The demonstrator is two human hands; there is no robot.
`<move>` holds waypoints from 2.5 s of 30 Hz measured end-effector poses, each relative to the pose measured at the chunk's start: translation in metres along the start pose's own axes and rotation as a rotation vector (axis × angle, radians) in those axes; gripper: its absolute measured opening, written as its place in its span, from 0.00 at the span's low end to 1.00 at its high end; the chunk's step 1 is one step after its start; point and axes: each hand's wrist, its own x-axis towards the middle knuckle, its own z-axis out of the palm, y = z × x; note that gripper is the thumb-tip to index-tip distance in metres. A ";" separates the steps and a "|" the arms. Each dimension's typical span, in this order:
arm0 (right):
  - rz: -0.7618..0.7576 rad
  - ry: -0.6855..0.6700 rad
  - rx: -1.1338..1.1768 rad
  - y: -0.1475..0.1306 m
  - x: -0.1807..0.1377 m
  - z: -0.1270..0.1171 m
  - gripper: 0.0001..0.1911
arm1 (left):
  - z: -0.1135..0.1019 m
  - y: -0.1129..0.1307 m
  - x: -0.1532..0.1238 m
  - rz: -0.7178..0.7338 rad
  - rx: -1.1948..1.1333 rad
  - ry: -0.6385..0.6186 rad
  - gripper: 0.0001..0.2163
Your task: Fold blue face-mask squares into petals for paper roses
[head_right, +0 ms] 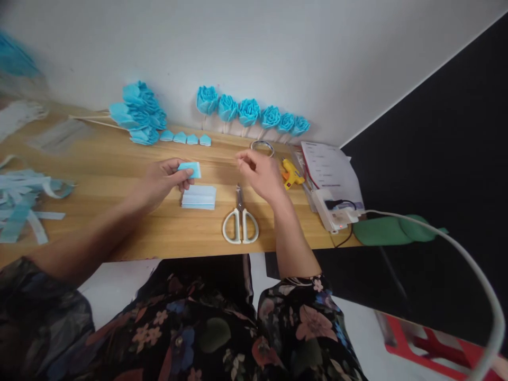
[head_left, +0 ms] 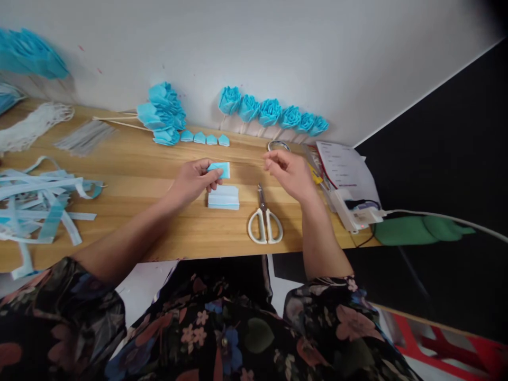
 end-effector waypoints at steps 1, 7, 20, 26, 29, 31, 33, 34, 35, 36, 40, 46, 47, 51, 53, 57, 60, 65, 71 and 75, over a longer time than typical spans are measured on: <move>0.003 -0.031 -0.110 0.003 -0.008 -0.002 0.09 | 0.000 0.000 0.000 -0.001 0.003 -0.005 0.09; 0.117 -0.118 -0.365 0.021 -0.050 0.010 0.10 | 0.001 0.002 -0.003 -0.001 0.051 -0.029 0.09; 0.033 0.005 -0.455 0.023 -0.054 0.028 0.08 | 0.001 0.002 -0.004 0.006 0.060 -0.039 0.09; -0.002 -0.027 -0.513 0.020 -0.061 0.030 0.05 | 0.001 -0.002 -0.003 0.006 0.051 -0.054 0.10; 0.022 -0.035 -0.592 0.016 -0.060 0.034 0.04 | 0.001 -0.002 -0.002 0.003 0.053 -0.049 0.10; 0.046 -0.031 -0.658 0.012 -0.059 0.038 0.05 | 0.001 -0.002 -0.002 0.003 0.048 -0.047 0.10; 0.071 -0.021 -0.714 0.009 -0.059 0.040 0.07 | 0.001 -0.001 -0.002 0.004 0.046 -0.048 0.09; 0.083 -0.016 -0.733 0.008 -0.059 0.042 0.08 | 0.001 -0.001 -0.002 0.005 0.046 -0.048 0.09; 0.094 -0.010 -0.742 0.007 -0.059 0.043 0.08 | 0.001 -0.001 -0.002 0.005 0.045 -0.050 0.09; 0.103 -0.006 -0.744 0.007 -0.060 0.043 0.08 | 0.000 -0.001 -0.003 0.006 0.043 -0.051 0.09; 0.121 -0.002 -0.726 0.010 -0.062 0.045 0.09 | 0.001 0.000 -0.003 0.009 0.032 -0.050 0.09; 0.114 0.053 -0.590 0.020 -0.063 0.048 0.09 | 0.000 -0.001 -0.002 0.005 0.021 -0.050 0.09; 0.121 0.072 -0.552 0.023 -0.063 0.048 0.09 | 0.000 -0.002 -0.002 0.004 0.021 -0.053 0.09; 0.205 0.130 -0.382 0.034 -0.064 0.050 0.08 | 0.000 -0.003 -0.002 0.001 0.025 -0.060 0.10; 0.249 0.168 -0.277 0.037 -0.065 0.048 0.09 | 0.000 -0.004 -0.001 0.005 0.026 -0.064 0.10; 0.179 0.330 -0.183 0.023 -0.066 0.044 0.11 | 0.001 -0.006 0.000 -0.009 0.022 -0.083 0.10; -0.065 0.371 -0.205 0.000 -0.064 0.041 0.12 | 0.002 -0.004 -0.001 -0.037 0.028 -0.129 0.09; -0.522 0.285 -0.353 -0.027 -0.051 0.044 0.09 | 0.004 0.001 -0.004 -0.094 -0.016 -0.205 0.08; -0.691 0.301 -0.399 -0.032 -0.037 0.051 0.10 | 0.004 0.003 -0.005 -0.109 -0.035 -0.235 0.10; -0.701 0.274 -0.426 -0.032 -0.035 0.053 0.10 | 0.004 0.005 -0.006 -0.102 -0.027 -0.246 0.11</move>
